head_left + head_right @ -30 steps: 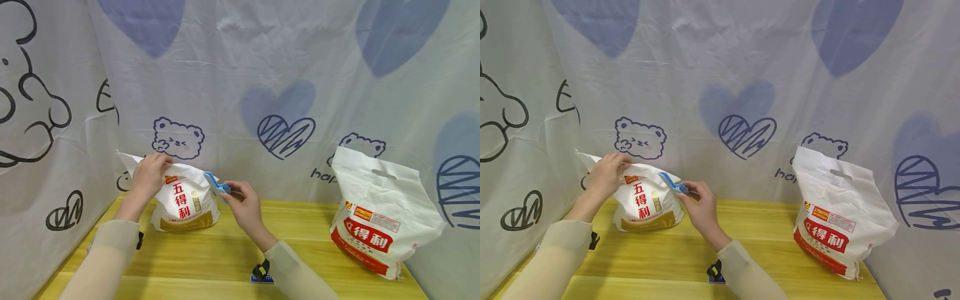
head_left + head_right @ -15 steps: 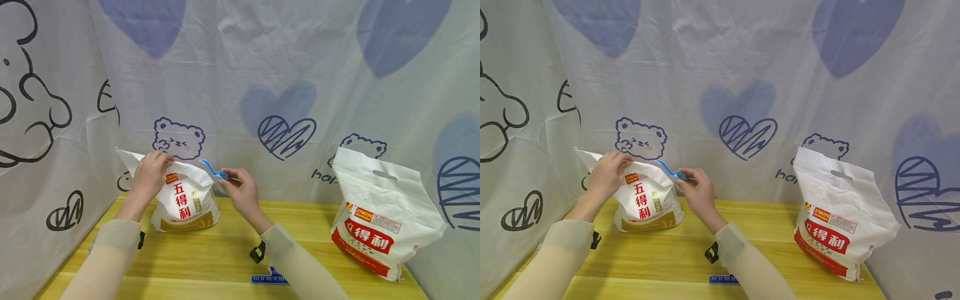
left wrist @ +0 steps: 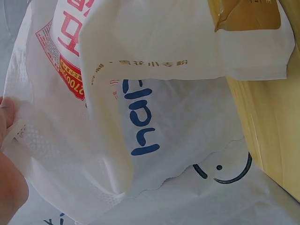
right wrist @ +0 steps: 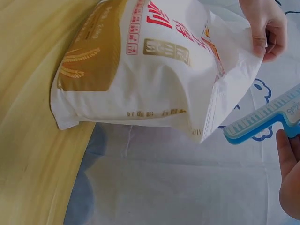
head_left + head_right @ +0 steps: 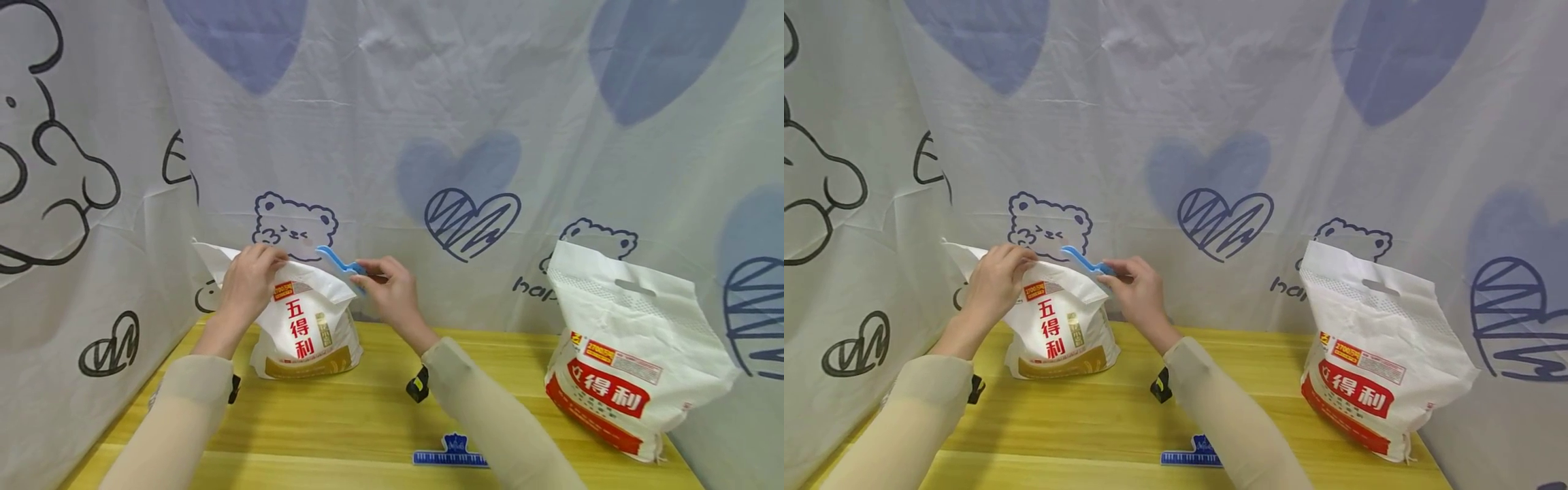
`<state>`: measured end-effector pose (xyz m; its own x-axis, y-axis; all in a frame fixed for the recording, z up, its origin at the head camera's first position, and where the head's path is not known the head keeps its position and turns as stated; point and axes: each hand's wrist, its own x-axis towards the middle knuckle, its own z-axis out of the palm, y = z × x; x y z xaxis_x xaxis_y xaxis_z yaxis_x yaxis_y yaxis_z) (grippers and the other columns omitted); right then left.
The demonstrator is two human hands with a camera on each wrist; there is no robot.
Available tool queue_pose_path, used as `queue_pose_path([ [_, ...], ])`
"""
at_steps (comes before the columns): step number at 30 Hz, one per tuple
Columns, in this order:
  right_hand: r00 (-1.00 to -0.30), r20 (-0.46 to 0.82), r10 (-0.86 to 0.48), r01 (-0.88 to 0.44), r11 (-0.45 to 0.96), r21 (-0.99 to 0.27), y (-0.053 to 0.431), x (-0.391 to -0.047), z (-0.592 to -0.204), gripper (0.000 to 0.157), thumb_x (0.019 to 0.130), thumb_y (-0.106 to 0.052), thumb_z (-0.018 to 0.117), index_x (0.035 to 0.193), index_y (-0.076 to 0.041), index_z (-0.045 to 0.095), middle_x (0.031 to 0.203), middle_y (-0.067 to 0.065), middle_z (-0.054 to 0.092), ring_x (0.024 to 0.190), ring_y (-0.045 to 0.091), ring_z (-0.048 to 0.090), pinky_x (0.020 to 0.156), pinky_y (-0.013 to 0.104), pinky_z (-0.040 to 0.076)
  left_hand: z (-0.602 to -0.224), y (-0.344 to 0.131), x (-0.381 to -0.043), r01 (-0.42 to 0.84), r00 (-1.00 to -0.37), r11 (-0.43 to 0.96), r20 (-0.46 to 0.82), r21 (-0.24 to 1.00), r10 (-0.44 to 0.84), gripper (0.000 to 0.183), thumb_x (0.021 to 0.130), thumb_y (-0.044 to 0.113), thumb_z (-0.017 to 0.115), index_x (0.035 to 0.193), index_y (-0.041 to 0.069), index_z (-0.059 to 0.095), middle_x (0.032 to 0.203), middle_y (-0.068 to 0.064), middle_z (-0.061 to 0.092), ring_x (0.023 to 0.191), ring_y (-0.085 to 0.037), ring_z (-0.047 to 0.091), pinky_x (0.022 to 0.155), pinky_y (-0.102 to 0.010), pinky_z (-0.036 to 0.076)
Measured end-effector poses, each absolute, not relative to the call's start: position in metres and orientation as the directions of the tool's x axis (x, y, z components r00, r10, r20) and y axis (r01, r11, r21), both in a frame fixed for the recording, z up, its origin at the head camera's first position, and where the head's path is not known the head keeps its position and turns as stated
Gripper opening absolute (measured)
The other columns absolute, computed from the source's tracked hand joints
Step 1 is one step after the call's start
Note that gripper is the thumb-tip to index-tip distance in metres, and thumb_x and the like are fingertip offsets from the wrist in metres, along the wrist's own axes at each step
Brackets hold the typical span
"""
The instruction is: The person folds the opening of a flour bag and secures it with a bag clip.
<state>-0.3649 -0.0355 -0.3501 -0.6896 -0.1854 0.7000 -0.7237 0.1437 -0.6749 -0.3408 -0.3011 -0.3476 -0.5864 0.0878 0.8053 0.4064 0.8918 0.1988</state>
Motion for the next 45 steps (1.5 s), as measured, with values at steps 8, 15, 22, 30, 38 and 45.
queue_pose_path([
  [8,-0.711,0.674,-0.199,-0.702,0.144,-0.697,-0.043,-0.377,-0.344,0.020,0.084,-0.008,0.086,0.103,-0.003,0.081,0.086,0.010,0.071,0.079,0.019,0.072,0.067,0.019,0.059,-0.349,-0.301,-0.341,0.398,-0.596,0.894,0.799,0.206,0.081,0.012,0.095,-0.005,0.069,0.104,0.002,0.070,0.095,-0.014,0.066,0.086,-0.033,0.059,0.074,-0.047,0.051],
  [15,-0.701,0.675,-0.230,-0.711,0.156,-0.686,-0.050,-0.389,-0.340,0.016,0.085,-0.009,0.085,0.100,-0.004,0.082,0.084,0.007,0.072,0.073,0.011,0.065,0.059,0.017,0.053,-0.349,-0.302,-0.343,0.421,-0.563,0.886,0.822,0.192,0.089,0.012,0.094,-0.005,0.070,0.103,0.003,0.070,0.096,-0.014,0.068,0.087,-0.034,0.061,0.076,-0.048,0.053],
  [22,-0.722,0.644,-0.253,-0.689,0.185,-0.700,-0.053,-0.399,-0.338,0.016,0.084,-0.010,0.085,0.099,-0.004,0.082,0.083,0.006,0.070,0.074,0.013,0.063,0.059,0.017,0.051,-0.349,-0.300,-0.345,0.428,-0.556,0.885,0.825,0.183,0.098,0.013,0.093,-0.006,0.070,0.103,0.002,0.070,0.096,-0.014,0.068,0.087,-0.034,0.061,0.076,-0.047,0.054],
  [30,-0.736,0.614,-0.286,-0.674,0.213,-0.708,-0.059,-0.409,-0.340,0.016,0.085,-0.012,0.086,0.098,-0.005,0.083,0.083,0.006,0.070,0.072,0.011,0.059,0.057,0.017,0.047,-0.347,-0.301,-0.345,0.427,-0.562,0.882,0.823,0.198,0.087,0.011,0.094,-0.004,0.071,0.103,0.002,0.070,0.096,-0.014,0.068,0.088,-0.034,0.061,0.077,-0.047,0.053],
  [38,-0.728,0.597,-0.337,-0.681,0.254,-0.687,-0.066,-0.411,-0.346,0.014,0.084,-0.011,0.086,0.096,-0.005,0.082,0.084,0.006,0.072,0.072,0.010,0.063,0.062,0.019,0.057,-0.347,-0.303,-0.345,0.409,-0.584,0.887,0.808,0.213,0.075,0.011,0.095,-0.004,0.070,0.104,0.002,0.069,0.098,-0.015,0.068,0.089,-0.034,0.061,0.077,-0.047,0.054],
  [45,-0.725,0.587,-0.361,-0.682,0.257,-0.684,-0.071,-0.411,-0.349,0.013,0.084,-0.008,0.085,0.095,-0.004,0.082,0.087,0.008,0.074,0.075,0.014,0.069,0.065,0.021,0.060,-0.347,-0.302,-0.343,0.399,-0.592,0.890,0.803,0.220,0.067,0.011,0.095,-0.004,0.069,0.105,0.002,0.068,0.098,-0.014,0.068,0.087,-0.032,0.060,0.074,-0.045,0.053],
])
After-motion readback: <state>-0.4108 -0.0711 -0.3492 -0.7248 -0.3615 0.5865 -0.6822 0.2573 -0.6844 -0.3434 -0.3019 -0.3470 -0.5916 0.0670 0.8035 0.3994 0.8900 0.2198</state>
